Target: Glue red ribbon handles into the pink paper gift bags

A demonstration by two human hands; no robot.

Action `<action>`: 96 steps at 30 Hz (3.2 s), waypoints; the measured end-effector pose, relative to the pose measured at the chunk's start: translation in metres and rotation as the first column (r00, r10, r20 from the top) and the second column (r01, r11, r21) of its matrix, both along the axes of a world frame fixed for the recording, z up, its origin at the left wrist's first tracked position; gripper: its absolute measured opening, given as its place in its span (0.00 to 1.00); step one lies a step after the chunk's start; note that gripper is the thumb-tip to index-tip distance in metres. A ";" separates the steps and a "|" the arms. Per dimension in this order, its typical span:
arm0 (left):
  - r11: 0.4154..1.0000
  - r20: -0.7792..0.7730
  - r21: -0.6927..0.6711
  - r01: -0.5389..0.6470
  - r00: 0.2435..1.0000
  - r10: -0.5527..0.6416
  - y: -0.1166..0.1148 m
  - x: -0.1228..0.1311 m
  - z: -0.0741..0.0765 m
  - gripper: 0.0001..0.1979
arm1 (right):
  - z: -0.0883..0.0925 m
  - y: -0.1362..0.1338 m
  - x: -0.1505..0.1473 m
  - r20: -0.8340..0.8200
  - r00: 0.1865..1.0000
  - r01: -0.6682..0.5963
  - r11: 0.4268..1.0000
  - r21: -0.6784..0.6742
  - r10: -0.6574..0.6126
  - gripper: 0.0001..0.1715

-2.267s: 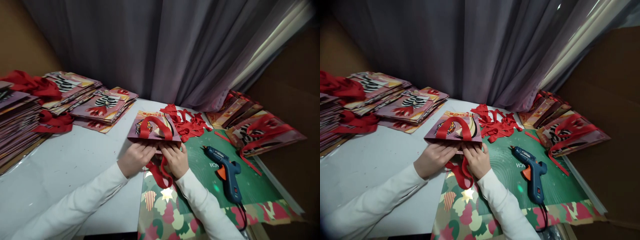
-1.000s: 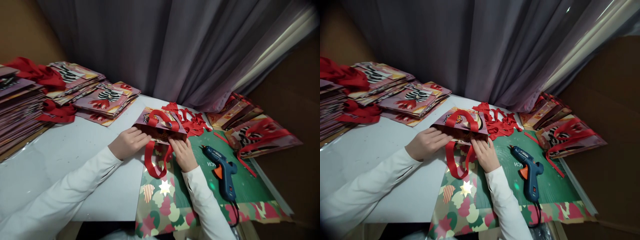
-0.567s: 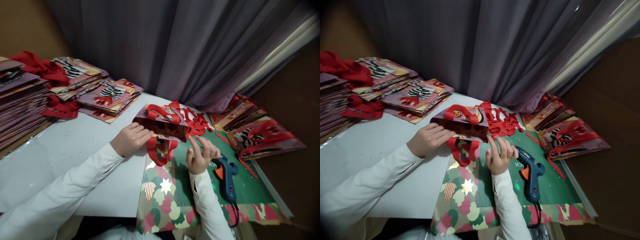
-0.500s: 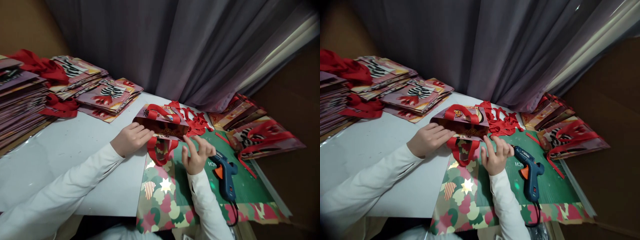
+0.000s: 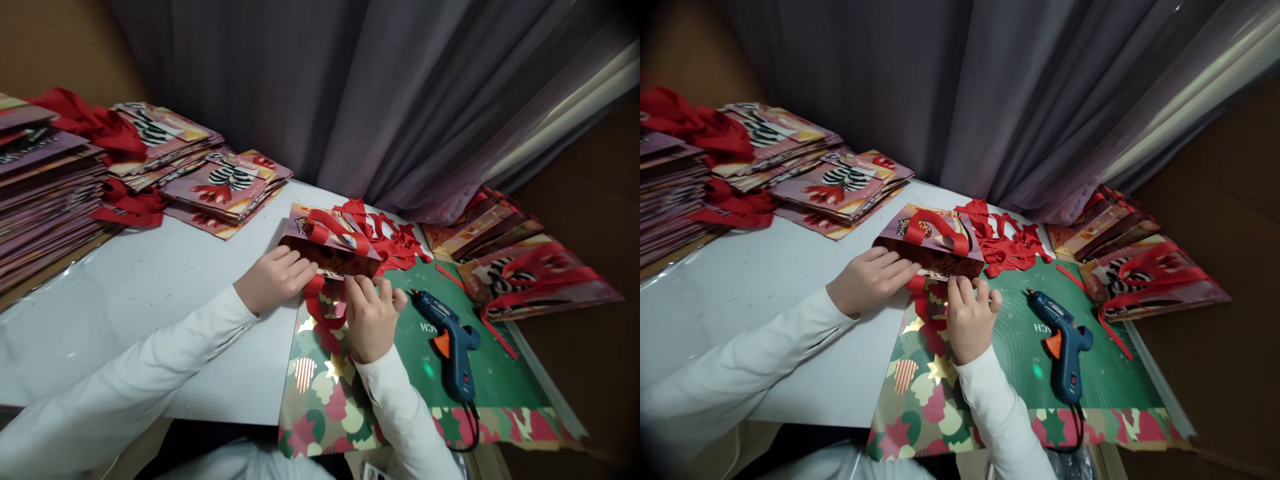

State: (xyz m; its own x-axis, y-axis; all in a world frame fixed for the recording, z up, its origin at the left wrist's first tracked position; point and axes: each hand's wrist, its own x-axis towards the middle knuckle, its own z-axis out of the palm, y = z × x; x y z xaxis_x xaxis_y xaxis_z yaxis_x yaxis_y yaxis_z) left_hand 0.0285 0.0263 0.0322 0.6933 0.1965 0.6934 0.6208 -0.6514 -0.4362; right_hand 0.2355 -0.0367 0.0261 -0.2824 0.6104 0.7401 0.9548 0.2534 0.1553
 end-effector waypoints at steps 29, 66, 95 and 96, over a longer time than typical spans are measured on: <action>0.997 0.062 -0.025 0.071 0.996 -0.070 -0.008 0.002 0.005 0.11 | 0.022 0.010 -0.010 0.072 0.977 -0.191 0.975 -0.113 0.200 0.08; 0.994 0.115 0.040 0.106 0.987 -0.110 -0.006 -0.001 0.010 0.11 | 0.000 -0.016 0.100 -0.353 0.921 0.147 0.985 -0.085 -0.168 0.16; 0.974 0.193 -0.100 0.205 0.964 -0.183 -0.009 -0.009 0.021 0.14 | 0.004 0.025 0.017 0.130 0.982 -0.164 0.960 0.227 0.137 0.13; 0.974 0.167 -0.089 0.207 0.967 -0.190 -0.010 -0.007 0.021 0.14 | 0.005 0.027 0.015 0.097 0.979 -0.196 0.962 0.188 0.180 0.12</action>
State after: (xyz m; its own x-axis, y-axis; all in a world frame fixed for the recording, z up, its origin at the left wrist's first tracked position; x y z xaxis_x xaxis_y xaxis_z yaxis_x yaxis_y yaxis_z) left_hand 0.0211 0.0163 0.0528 0.6102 0.1433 0.7792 0.5293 -0.8055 -0.2663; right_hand 0.2502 -0.0100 0.0309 -0.4402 0.3858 0.8108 0.8756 0.3846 0.2924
